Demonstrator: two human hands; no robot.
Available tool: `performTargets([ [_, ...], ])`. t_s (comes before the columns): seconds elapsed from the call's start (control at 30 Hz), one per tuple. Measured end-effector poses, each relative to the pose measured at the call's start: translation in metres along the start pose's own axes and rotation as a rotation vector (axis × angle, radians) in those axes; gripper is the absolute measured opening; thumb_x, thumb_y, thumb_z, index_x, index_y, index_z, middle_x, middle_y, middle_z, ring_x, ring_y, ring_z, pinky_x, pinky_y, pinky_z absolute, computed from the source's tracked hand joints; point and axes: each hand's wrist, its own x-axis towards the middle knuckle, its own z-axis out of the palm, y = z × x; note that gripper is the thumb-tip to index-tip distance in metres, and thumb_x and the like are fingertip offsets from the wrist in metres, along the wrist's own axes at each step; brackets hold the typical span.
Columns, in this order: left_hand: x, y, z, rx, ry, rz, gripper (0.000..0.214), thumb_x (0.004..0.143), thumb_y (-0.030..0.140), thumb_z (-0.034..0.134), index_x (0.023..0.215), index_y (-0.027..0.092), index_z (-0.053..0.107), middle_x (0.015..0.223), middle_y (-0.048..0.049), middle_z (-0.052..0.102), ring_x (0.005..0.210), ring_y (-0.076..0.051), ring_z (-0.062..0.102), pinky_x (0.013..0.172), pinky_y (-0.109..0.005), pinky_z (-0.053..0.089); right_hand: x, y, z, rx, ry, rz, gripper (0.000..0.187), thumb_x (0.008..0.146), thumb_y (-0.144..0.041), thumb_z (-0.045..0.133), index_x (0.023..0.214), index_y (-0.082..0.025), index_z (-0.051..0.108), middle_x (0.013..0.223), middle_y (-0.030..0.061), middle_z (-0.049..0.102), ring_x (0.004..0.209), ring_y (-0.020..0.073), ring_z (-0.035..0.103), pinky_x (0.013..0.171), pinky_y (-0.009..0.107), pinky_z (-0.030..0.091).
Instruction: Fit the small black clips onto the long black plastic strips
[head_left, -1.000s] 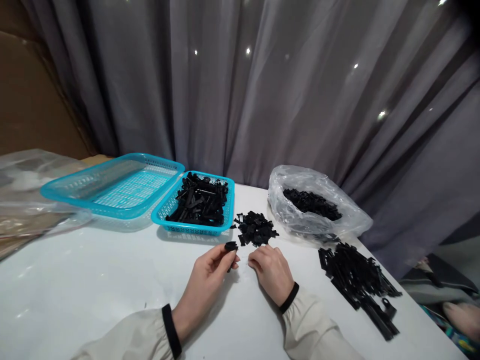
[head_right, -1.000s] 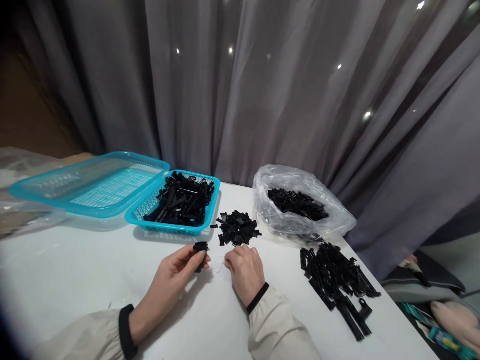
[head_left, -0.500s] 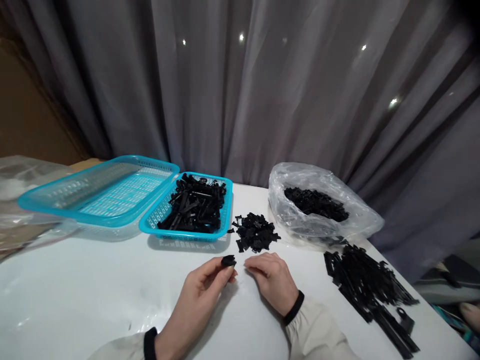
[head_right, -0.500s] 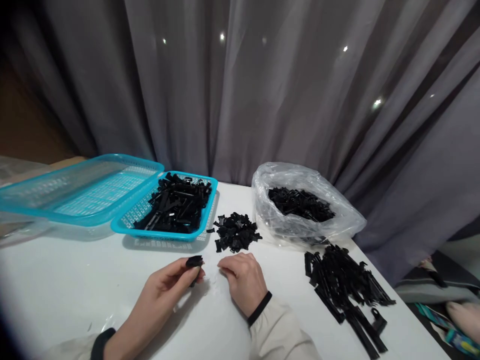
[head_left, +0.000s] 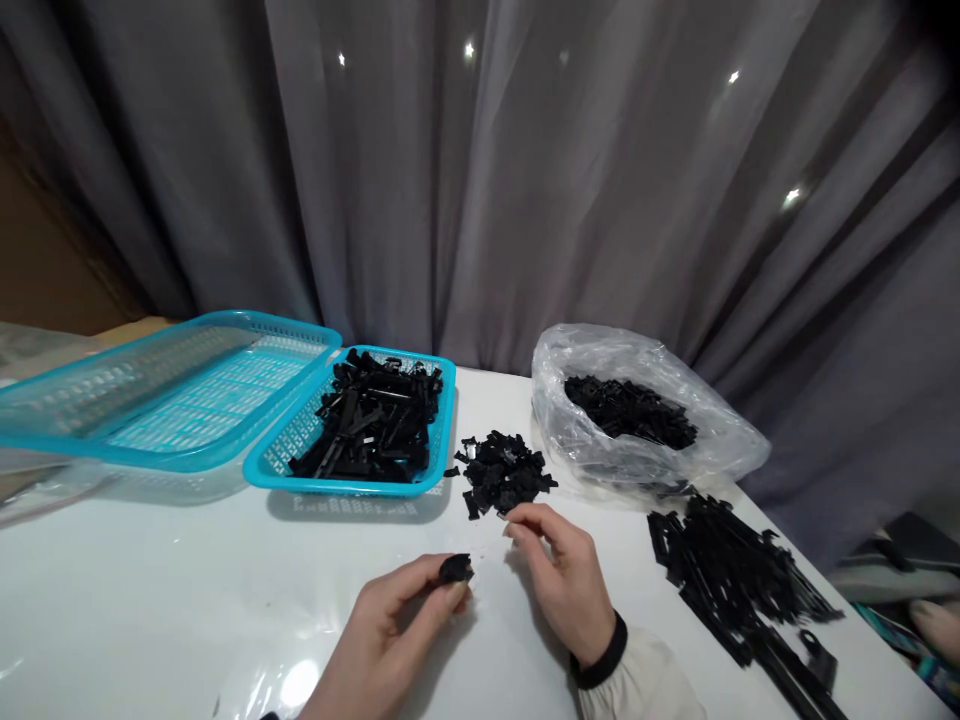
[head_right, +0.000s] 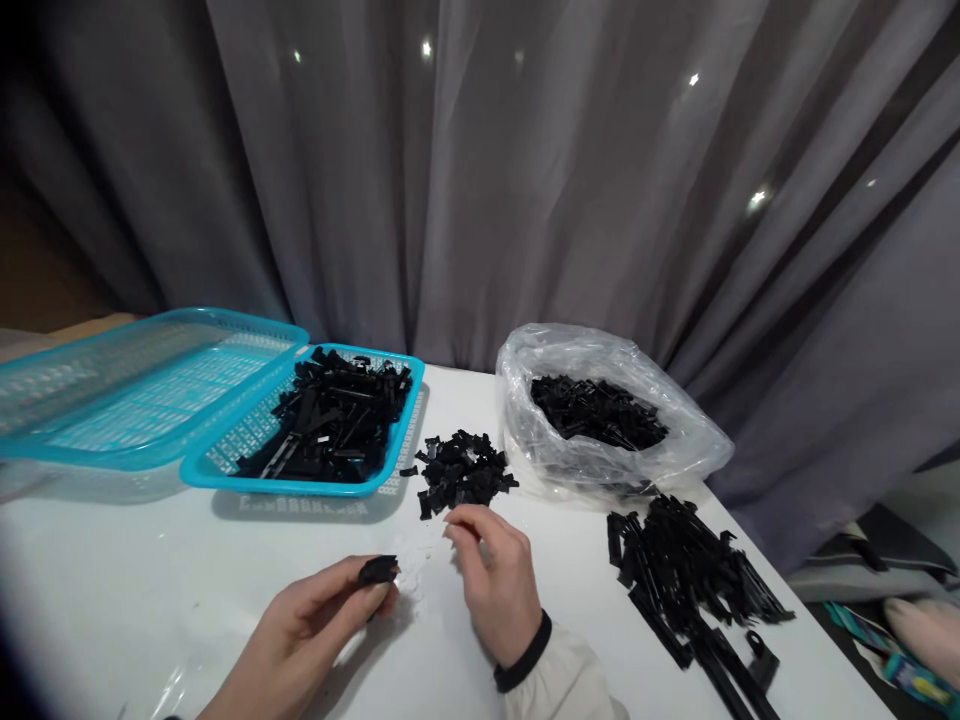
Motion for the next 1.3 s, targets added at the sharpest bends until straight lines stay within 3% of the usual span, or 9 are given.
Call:
performTargets([
  [0.23, -0.004, -0.004, 0.001, 0.047, -0.036, 0.01, 0.023, 0.089, 0.035, 0.053, 0.079, 0.018, 0.062, 0.075, -0.0025, 0.062, 0.071, -0.016, 0.056, 0.063, -0.022, 0.044, -0.008, -0.019, -0.006, 0.275, -0.055, 0.218, 0.012, 0.084, -0.026, 0.06, 0.085, -0.018, 0.069, 0.077, 0.0032, 0.066, 0.071, 0.0136, 0.06, 0.064, 0.021, 0.048],
  [0.43, -0.005, -0.006, 0.0, 0.137, -0.084, 0.128, 0.023, 0.093, 0.032, 0.049, 0.083, 0.02, 0.065, 0.073, -0.0015, 0.064, 0.067, -0.016, 0.056, 0.06, -0.023, 0.042, -0.014, -0.046, 0.002, 0.318, -0.125, 0.062, 0.015, 0.081, -0.013, 0.062, 0.081, -0.023, 0.073, 0.084, 0.003, 0.059, 0.081, 0.014, 0.058, 0.074, 0.022, 0.047],
  [0.63, -0.006, -0.004, -0.001, 0.211, -0.111, 0.211, 0.02, 0.093, 0.028, 0.048, 0.089, 0.02, 0.065, 0.078, -0.0021, 0.067, 0.072, -0.017, 0.062, 0.066, -0.024, 0.045, -0.014, -0.042, 0.005, 0.355, -0.198, 0.126, 0.019, 0.079, -0.014, 0.064, 0.086, -0.027, 0.076, 0.085, 0.004, 0.059, 0.081, 0.015, 0.059, 0.072, 0.024, 0.048],
  [0.97, -0.005, -0.005, 0.001, 0.246, -0.134, 0.252, 0.025, 0.094, 0.026, 0.047, 0.078, 0.018, 0.064, 0.071, -0.0026, 0.063, 0.064, -0.015, 0.057, 0.058, -0.023, 0.04, -0.015, -0.041, -0.001, 0.463, -0.331, 0.283, 0.015, 0.078, -0.027, 0.067, 0.089, -0.025, 0.077, 0.089, 0.0059, 0.062, 0.08, 0.0158, 0.057, 0.076, 0.028, 0.046],
  [1.3, -0.004, -0.001, 0.001, 0.192, -0.124, 0.231, 0.025, 0.092, 0.028, 0.049, 0.08, 0.019, 0.069, 0.07, -0.0039, 0.065, 0.064, -0.017, 0.058, 0.058, -0.023, 0.043, -0.014, -0.038, 0.0, 0.504, -0.323, 0.303, 0.019, 0.075, -0.037, 0.071, 0.087, -0.023, 0.077, 0.088, 0.007, 0.061, 0.075, 0.0153, 0.056, 0.066, 0.026, 0.047],
])
